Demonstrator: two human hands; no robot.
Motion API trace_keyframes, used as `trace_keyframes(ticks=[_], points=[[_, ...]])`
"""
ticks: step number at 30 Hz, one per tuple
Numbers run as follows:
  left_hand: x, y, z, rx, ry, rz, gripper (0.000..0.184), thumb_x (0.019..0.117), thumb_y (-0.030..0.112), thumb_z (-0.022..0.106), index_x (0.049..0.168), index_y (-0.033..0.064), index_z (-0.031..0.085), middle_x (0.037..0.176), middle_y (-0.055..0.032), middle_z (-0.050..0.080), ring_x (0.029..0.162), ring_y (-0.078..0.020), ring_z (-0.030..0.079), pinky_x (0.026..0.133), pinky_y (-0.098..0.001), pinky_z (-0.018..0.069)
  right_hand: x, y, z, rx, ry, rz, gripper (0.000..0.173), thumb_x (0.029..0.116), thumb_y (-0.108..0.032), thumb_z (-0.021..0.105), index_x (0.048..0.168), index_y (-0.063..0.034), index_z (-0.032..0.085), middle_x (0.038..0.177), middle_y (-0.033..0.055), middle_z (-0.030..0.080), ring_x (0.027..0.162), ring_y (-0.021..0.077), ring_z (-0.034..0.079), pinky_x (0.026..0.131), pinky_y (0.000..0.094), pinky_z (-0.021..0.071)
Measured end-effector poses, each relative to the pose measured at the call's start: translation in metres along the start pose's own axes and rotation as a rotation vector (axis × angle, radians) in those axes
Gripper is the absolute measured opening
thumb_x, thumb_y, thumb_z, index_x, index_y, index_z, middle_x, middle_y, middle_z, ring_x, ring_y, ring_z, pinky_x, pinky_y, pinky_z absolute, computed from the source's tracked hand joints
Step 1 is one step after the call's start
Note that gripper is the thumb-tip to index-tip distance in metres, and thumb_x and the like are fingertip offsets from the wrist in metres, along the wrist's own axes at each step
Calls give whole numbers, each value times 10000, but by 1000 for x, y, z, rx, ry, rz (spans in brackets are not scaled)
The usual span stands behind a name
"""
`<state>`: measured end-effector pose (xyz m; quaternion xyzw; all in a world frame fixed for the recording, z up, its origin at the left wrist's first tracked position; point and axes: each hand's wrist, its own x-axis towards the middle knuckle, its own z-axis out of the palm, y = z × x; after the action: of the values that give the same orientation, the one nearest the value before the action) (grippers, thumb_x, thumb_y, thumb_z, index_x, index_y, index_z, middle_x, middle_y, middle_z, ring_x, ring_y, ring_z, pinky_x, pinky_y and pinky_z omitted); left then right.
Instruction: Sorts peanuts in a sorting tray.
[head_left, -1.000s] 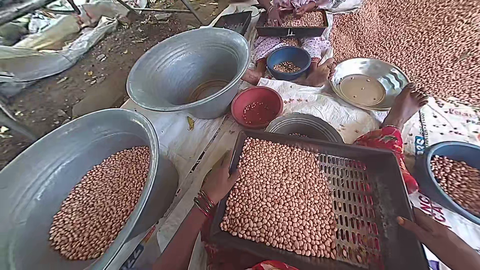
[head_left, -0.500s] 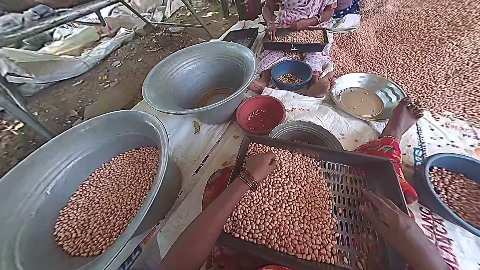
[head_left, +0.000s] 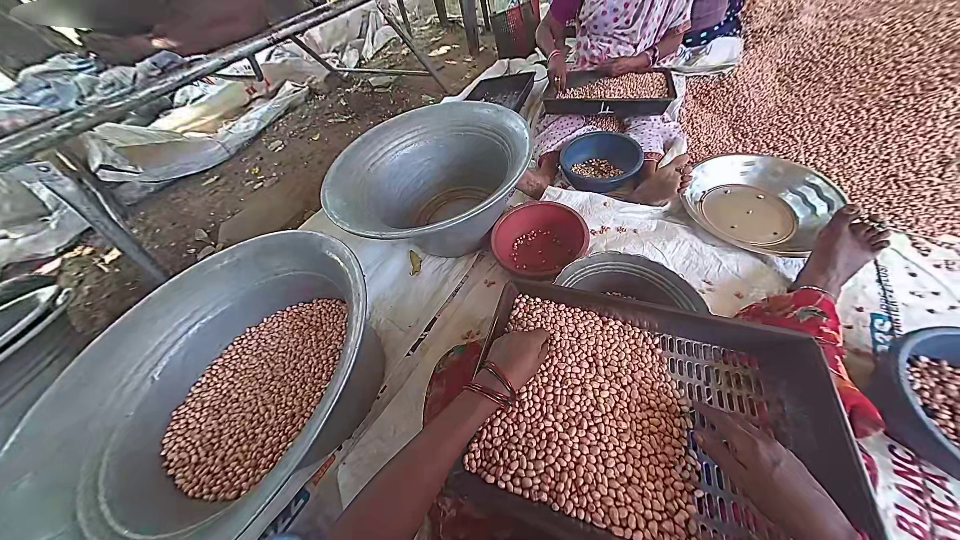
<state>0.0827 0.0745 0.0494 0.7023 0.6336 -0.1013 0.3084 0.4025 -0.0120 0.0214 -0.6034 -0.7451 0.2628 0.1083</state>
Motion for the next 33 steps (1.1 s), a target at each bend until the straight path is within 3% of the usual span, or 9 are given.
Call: trace_keyframes(ticks=[7, 12, 15, 20, 23, 27, 30, 32, 33], points=[[2, 4, -4, -66, 40, 28, 400, 1111, 221, 374, 1401, 27, 570, 1242, -238, 679, 1197, -406, 642, 1021, -582, 466, 1, 7, 4, 14, 54, -23, 380, 1003, -135, 610, 1325, 61, 649, 1254, 318, 672, 1164, 544, 640, 945, 716, 475], [23, -7, -47, -489, 572, 53, 438, 1099, 203, 475, 1487, 1, 491, 1278, -245, 650, 1074, -359, 659, 989, -520, 484, 0, 8, 6, 36, 61, -20, 369, 1005, -126, 606, 1318, 63, 653, 1240, 322, 675, 1152, 548, 642, 942, 719, 470], [22, -10, -74, -234, 407, 36, 349, 1100, 166, 448, 1348, -11, 618, 1294, -229, 660, 1220, -374, 627, 1061, -556, 441, -2, 9, 7, 32, 78, -37, 364, 1002, -121, 602, 1305, 74, 658, 1218, 327, 681, 1136, 553, 648, 933, 719, 475], [25, -7, -56, 159, 61, -116, 395, 1101, 187, 391, 1444, 89, 562, 1365, -236, 623, 1275, -432, 591, 1036, -630, 441, 0, 11, 9, 10, 91, -56, 356, 995, -114, 604, 1292, 71, 668, 1194, 329, 689, 1115, 558, 655, 920, 711, 488], [28, -4, -47, 271, 16, -175, 406, 1114, 186, 365, 1476, 101, 529, 1373, -240, 615, 1263, -449, 594, 999, -629, 468, 0, 13, 13, -17, 112, -90, 342, 981, -102, 614, 1268, 72, 681, 1177, 322, 698, 1108, 555, 661, 915, 710, 493], [26, 6, -42, 347, 27, -185, 367, 1108, 118, 334, 1374, 11, 563, 1292, -266, 640, 1210, -458, 622, 931, -615, 506, -1, 12, 13, -17, 112, -88, 335, 980, -99, 616, 1257, 74, 686, 1171, 324, 699, 1109, 557, 659, 917, 705, 494], [25, 1, -46, 171, 91, -188, 398, 1115, 220, 344, 1400, 6, 522, 1302, -255, 641, 1242, -418, 616, 1004, -589, 474, -1, 13, 14, 0, 113, -87, 342, 986, -108, 610, 1265, 76, 681, 1177, 323, 696, 1120, 551, 656, 922, 703, 492], [22, -14, -47, -256, 318, -87, 325, 1082, 169, 424, 1270, -26, 605, 1057, -202, 677, 977, -306, 664, 890, -456, 515, -1, 15, 14, 8, 111, -88, 344, 992, -116, 610, 1272, 72, 678, 1187, 322, 693, 1129, 551, 651, 927, 706, 490], [24, -21, -41, -597, 443, -3, 255, 1072, 101, 416, 1145, -37, 618, 824, -105, 597, 696, -173, 553, 672, -311, 466, -1, 16, 14, 11, 118, -91, 342, 988, -114, 613, 1267, 72, 681, 1181, 322, 695, 1120, 556, 653, 918, 712, 490]])
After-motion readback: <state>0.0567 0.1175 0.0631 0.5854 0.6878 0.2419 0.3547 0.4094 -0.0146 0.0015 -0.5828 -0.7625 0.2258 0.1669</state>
